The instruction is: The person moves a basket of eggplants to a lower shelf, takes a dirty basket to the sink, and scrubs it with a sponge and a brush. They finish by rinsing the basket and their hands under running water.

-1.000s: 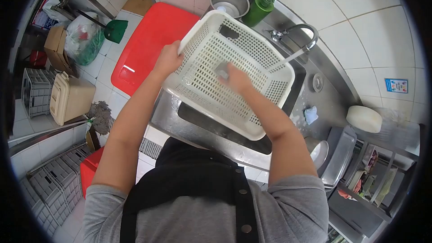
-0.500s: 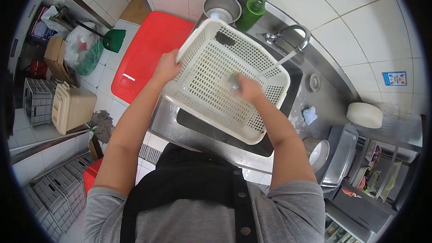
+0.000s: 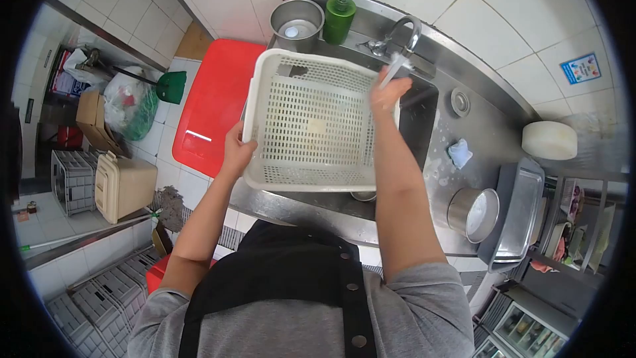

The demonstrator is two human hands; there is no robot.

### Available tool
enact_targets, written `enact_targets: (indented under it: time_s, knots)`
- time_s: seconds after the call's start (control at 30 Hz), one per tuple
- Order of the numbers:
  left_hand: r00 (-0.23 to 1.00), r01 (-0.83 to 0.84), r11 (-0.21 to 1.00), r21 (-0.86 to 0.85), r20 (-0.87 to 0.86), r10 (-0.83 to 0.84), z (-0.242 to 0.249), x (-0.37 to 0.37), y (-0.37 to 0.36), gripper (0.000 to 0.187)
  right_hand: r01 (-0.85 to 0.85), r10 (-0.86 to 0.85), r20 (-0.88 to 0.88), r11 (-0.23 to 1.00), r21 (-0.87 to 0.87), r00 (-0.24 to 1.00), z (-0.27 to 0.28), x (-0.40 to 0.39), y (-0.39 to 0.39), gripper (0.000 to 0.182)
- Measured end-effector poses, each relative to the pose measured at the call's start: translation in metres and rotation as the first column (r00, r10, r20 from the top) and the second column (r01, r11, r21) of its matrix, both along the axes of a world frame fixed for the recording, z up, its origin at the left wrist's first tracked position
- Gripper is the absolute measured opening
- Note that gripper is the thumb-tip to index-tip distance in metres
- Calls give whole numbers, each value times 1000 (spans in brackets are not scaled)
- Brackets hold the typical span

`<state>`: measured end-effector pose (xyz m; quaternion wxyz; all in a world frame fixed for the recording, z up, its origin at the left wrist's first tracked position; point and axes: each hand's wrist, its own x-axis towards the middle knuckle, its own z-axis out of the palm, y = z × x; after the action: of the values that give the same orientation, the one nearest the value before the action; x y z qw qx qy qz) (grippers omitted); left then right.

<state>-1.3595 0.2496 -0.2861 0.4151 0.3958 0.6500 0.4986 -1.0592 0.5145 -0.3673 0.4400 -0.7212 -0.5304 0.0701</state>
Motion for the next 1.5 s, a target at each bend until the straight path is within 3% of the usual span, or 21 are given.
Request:
enact_targets:
  time_s: [0.07, 0.1, 0.17, 0.23, 0.27, 0.33, 0.4, 0.47, 0.7, 0.77, 0.9, 0.97, 1.0, 1.03, 1.1, 1.13, 1.17, 1.23, 1.43, 1.47, 1.5]
  knots:
    - [1000, 16, 1000, -15, 22, -16, 12, 19, 1, 42, 66, -64, -51, 997, 42, 997, -17, -34, -8, 55]
    - [998, 23, 999, -34, 54, -21, 15, 28, 0, 39, -1, 4, -137, 1000, 22, 991, -18, -60, -21, 55]
    - [997, 78, 997, 7, -19, -78, 0, 38, 1, 42, -329, 325, 50, 925, 193, 944, -30, -107, -45, 60]
    - [998, 32, 994, -103, 62, -26, 9, 49, -2, 39, -624, 628, -49, 757, -194, 777, 39, -120, -78, 64]
    - [996, 16, 998, -68, 88, -10, 16, 51, -4, 36, -618, 621, -53, 763, -189, 782, 40, -114, -77, 64]
    - [1000, 4, 999, -50, 12, -4, 22, 51, -9, 35, -439, 444, 114, 896, -69, 889, 38, -88, -68, 58]
    - [998, -32, 999, -27, -61, 30, 39, 50, -13, 34, 21, -22, 224, 1000, 7, 974, 3, -52, -43, 51]
    - [996, -75, 996, -47, 39, 76, 68, 51, -16, 32, 56, -108, -184, 963, -265, 977, 17, 0, -33, 52]
    - [1000, -16, 999, -44, 19, 17, 59, 81, -8, 25, -385, 396, 34, 906, -172, 917, 27, -26, -50, 57]
    - [1000, 13, 1000, -22, 8, -13, 69, 85, -12, 26, -297, 313, 113, 945, -139, 943, -3, -11, -35, 59]
    - [999, 50, 999, 13, -16, -50, 79, 98, -12, 28, -172, 154, -190, 982, -82, 970, 4, -10, -38, 50]
    - [998, 52, 999, -1, -48, -52, 73, 94, -18, 28, 394, -432, -549, 898, -193, 715, -41, -13, -18, 53]
    - [995, 49, 999, -14, -81, -50, 71, 92, -22, 29, 332, -455, -751, 886, -325, 478, -27, -5, -24, 55]
    - [995, 49, 999, -7, -87, -49, 75, 91, -23, 29, 329, -448, -758, 888, -320, 474, -28, -5, -26, 55]
    - [999, 16, 1000, -7, -29, -16, 84, 90, -26, 27, 171, -312, -674, 948, -268, 670, -31, -7, -33, 60]
    - [998, 9, 1000, -18, -67, -10, 86, 91, -26, 27, 80, -232, -454, 941, -328, 861, -13, -19, -44, 57]
    - [998, 8, 1000, -18, -63, -9, 86, 92, -26, 27, 80, -230, -451, 941, -327, 862, -12, -30, -54, 57]
    - [997, -5, 1000, -21, -71, 3, 85, 92, -22, 27, -298, 256, -249, 943, -147, 934, -15, -45, -66, 56]
    - [987, -17, 1000, 6, -158, 18, 94, 92, -28, 20, -190, 33, -562, 956, -224, 826, -2, -37, -71, 53]
    - [987, -20, 1000, 10, -159, 22, 90, 91, -26, 20, -153, 114, -317, 983, -101, 942, -20, -46, -74, 56]
    - [985, -23, 1000, -5, -171, 21, 86, 90, -24, 20, -155, 116, -318, 983, -100, 941, -19, -48, -74, 56]
